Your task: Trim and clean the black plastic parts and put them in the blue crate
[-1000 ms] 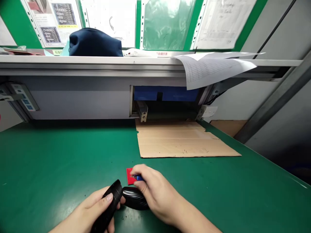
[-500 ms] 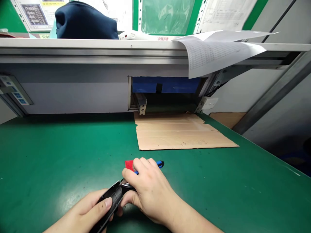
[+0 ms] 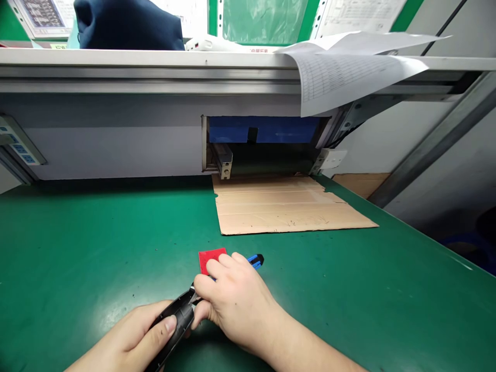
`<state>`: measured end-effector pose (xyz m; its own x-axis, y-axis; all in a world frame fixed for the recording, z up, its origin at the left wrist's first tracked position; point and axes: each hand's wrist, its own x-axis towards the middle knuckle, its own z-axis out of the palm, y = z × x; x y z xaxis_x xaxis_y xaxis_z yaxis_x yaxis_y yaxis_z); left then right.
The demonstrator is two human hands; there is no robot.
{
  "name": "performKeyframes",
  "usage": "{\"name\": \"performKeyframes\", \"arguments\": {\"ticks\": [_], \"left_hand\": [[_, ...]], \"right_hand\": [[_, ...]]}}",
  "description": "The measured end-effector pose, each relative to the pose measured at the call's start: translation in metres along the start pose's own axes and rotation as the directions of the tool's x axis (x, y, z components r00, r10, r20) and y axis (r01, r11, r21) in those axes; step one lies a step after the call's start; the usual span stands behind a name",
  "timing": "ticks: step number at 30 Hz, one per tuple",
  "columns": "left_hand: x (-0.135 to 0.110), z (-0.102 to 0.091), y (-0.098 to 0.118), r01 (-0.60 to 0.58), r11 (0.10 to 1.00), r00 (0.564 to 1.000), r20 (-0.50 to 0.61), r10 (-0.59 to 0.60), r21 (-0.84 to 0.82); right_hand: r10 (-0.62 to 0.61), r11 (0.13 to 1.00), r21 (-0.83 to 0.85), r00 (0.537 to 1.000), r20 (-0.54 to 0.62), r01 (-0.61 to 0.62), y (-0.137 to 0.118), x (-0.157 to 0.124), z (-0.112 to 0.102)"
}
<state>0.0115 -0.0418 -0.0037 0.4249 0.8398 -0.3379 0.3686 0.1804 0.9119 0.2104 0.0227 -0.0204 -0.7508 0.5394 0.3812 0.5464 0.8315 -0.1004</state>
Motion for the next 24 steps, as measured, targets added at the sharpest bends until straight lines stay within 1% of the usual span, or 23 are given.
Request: {"name": "performKeyframes", "arguments": {"ticks": [2,4,6,8,9,10,11,13,15,17,19,20,21,22,23,24], "left_hand": [[0.0,0.0,0.001,-0.047,0.995,0.998,-0.039,0.051,0.088],[0.001,0.0,0.001,-0.092,0.984,0.994,-0.049,0.101,0.154],[0.002,0.0,0.0,-0.095,0.976,0.992,-0.059,0.108,0.197],[0.002,0.0,0.0,-0.075,0.967,0.992,-0.079,0.097,0.245],[0.001,0.001,0.0,-0.069,0.96,0.991,-0.089,0.096,0.271],[0.001,0.001,0.001,-0.069,0.954,0.99,-0.097,0.101,0.291],[0.0,0.001,0.002,-0.082,0.951,0.989,-0.093,0.114,0.298],[-0.001,0.001,0.003,-0.143,0.946,0.983,-0.073,0.171,0.289],[-0.001,-0.001,0.003,-0.208,0.938,0.972,-0.047,0.23,0.277],[-0.001,-0.003,0.002,-0.257,0.918,0.96,-0.025,0.277,0.301],[-0.001,-0.004,0.001,-0.251,0.905,0.961,-0.024,0.275,0.342],[-0.001,-0.004,0.0,-0.236,0.906,0.964,-0.037,0.265,0.353],[-0.001,-0.004,0.0,-0.218,0.911,0.966,-0.054,0.252,0.352],[-0.001,-0.004,0.001,-0.202,0.919,0.968,-0.072,0.239,0.338],[-0.002,-0.004,0.002,-0.196,0.928,0.968,-0.086,0.234,0.316],[-0.003,-0.003,0.003,-0.2,0.937,0.967,-0.099,0.237,0.287]], "right_hand": [[-0.012,1.0,-0.015,1.0,0.016,0.012,0.0,-0.001,0.002],[-0.016,1.0,-0.021,0.999,0.041,0.017,0.001,-0.003,0.003],[-0.007,1.0,-0.01,0.998,0.068,0.007,0.003,-0.004,0.004],[-0.009,0.996,0.087,0.995,0.1,0.0,0.006,-0.004,0.002],[-0.02,0.982,0.188,0.992,0.127,-0.005,0.007,-0.004,0.0],[-0.04,0.95,0.311,0.987,0.158,-0.011,0.009,-0.004,-0.003],[-0.062,0.899,0.437,0.98,0.187,-0.027,0.01,-0.004,-0.005],[-0.09,0.774,0.629,0.971,0.223,-0.073,0.011,-0.004,-0.011],[-0.086,0.676,0.728,0.968,0.236,-0.117,0.011,-0.004,-0.015],[-0.071,0.58,0.798,0.966,0.247,-0.162,0.011,-0.005,-0.018],[-0.047,0.473,0.857,0.965,0.259,-0.207,0.012,-0.006,-0.02],[-0.021,0.434,0.874,0.967,0.253,-0.219,0.014,-0.007,-0.021],[0.016,0.416,0.882,0.972,0.236,-0.222,0.016,-0.008,-0.022],[0.059,0.423,0.88,0.975,0.212,-0.217,0.018,-0.009,-0.023],[0.097,0.453,0.867,0.978,0.184,-0.207,0.02,-0.01,-0.024],[0.122,0.501,0.844,0.981,0.15,-0.191,0.021,-0.01,-0.025]]}}
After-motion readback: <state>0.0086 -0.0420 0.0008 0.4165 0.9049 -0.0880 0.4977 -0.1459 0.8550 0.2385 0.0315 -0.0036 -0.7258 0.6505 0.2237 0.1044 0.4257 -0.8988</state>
